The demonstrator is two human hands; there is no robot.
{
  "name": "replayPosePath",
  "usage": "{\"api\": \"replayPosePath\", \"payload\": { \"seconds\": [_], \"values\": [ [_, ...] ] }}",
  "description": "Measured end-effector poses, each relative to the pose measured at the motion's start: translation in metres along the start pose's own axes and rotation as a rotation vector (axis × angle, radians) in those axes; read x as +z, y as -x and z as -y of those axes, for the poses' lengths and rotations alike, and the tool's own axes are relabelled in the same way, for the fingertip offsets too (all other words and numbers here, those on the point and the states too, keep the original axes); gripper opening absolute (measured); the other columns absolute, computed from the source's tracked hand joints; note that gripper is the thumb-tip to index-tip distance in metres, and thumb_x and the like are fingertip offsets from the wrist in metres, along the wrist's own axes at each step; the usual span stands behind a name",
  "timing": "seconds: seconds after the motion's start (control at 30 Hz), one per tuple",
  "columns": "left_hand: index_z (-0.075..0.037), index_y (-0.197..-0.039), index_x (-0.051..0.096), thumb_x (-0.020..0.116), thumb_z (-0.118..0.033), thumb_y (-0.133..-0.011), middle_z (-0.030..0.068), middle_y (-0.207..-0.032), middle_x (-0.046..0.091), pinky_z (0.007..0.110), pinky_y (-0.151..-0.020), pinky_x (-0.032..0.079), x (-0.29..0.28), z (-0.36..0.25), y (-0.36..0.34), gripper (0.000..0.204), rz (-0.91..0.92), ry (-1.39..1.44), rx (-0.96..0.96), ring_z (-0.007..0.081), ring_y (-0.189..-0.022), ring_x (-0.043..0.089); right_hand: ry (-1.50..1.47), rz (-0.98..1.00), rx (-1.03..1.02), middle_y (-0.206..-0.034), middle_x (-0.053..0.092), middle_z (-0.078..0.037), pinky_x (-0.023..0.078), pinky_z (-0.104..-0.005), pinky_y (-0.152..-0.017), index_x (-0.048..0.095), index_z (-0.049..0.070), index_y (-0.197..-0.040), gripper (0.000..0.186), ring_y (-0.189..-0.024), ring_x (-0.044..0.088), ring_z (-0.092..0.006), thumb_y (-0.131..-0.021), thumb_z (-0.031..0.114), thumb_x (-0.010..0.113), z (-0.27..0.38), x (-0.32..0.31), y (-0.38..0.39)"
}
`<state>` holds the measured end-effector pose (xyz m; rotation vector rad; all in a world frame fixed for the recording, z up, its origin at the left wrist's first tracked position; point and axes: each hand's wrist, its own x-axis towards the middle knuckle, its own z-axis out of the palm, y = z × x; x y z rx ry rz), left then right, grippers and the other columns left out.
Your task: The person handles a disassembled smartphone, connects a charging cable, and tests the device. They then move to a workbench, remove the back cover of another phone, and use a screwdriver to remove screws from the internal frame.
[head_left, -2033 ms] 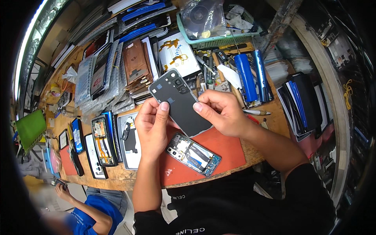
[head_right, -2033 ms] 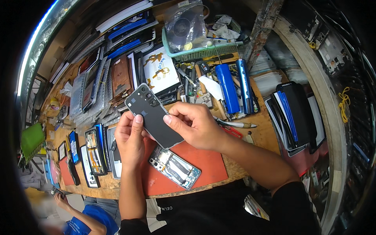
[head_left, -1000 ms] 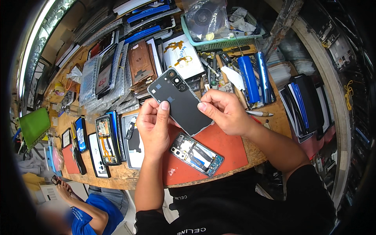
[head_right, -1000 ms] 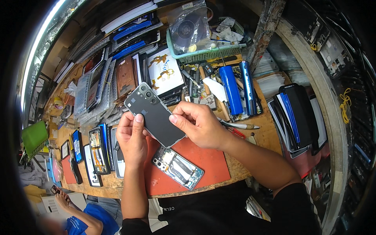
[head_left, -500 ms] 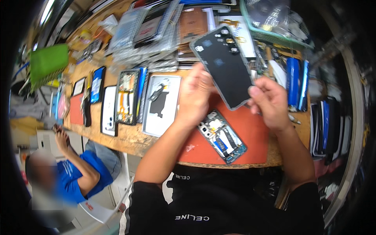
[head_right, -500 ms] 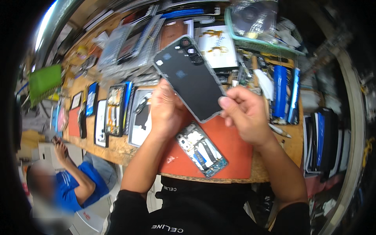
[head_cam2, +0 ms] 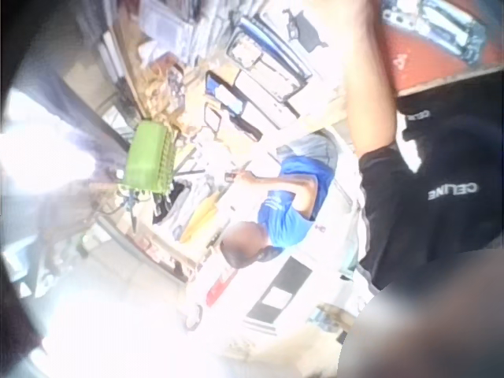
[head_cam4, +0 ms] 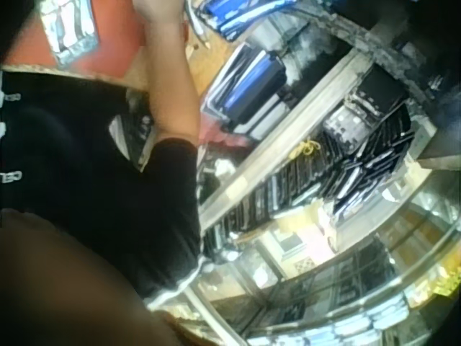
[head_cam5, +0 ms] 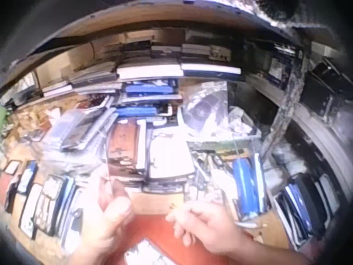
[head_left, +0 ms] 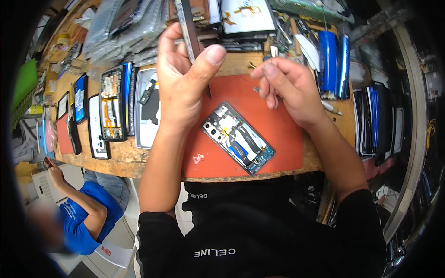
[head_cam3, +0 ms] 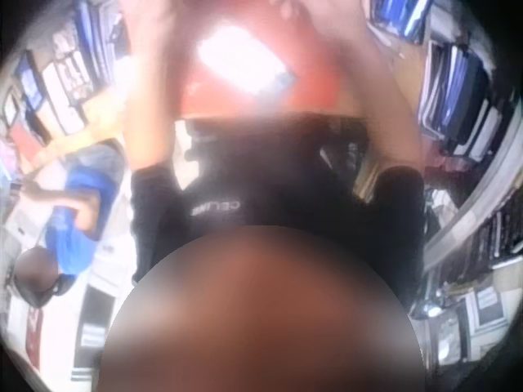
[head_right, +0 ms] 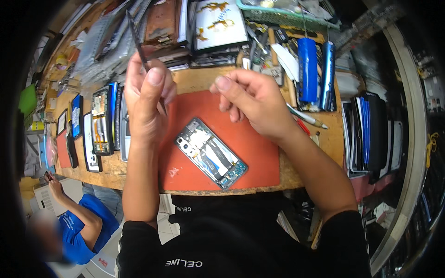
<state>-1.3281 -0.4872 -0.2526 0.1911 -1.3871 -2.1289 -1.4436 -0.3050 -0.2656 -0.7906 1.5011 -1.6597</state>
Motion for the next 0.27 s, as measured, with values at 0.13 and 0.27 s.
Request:
{"api": "replayPosePath", "payload": {
  "seconds": [0.13, 0.27],
  "values": [
    [-0.001, -0.140, 0.033, 0.088, -0.023, -0.085, 0.0083, -0.111, 0.062, 0.026, -0.082, 0.050, 0.015, 0.012, 0.005, 0.081, -0.022, -0.200, 0.123, 0.0118, -0.094, 0.061, 0.022, 0.034, -0.092, -0.084, 0.066, -0.005, 0.046, -0.0196, -0.057, 0.065, -0.002, -0.116, 0.033, -0.063, 0.058, -0.0064, -0.107, 0.028, 0.058, 0.002, 0.001, 0.005],
    [-0.001, -0.138, 0.031, 0.084, -0.024, -0.090, 0.0152, -0.126, 0.062, 0.031, -0.098, 0.051, 0.021, 0.017, 0.008, 0.075, -0.032, -0.196, 0.034, 0.0173, -0.111, 0.062, 0.024, 0.013, -0.086, -0.092, 0.067, -0.002, 0.051, -0.0211, -0.061, 0.066, -0.001, -0.120, 0.036, -0.075, 0.064, -0.0053, -0.098, 0.026, 0.074, 0.003, 0.008, 0.006]
  ]
}}
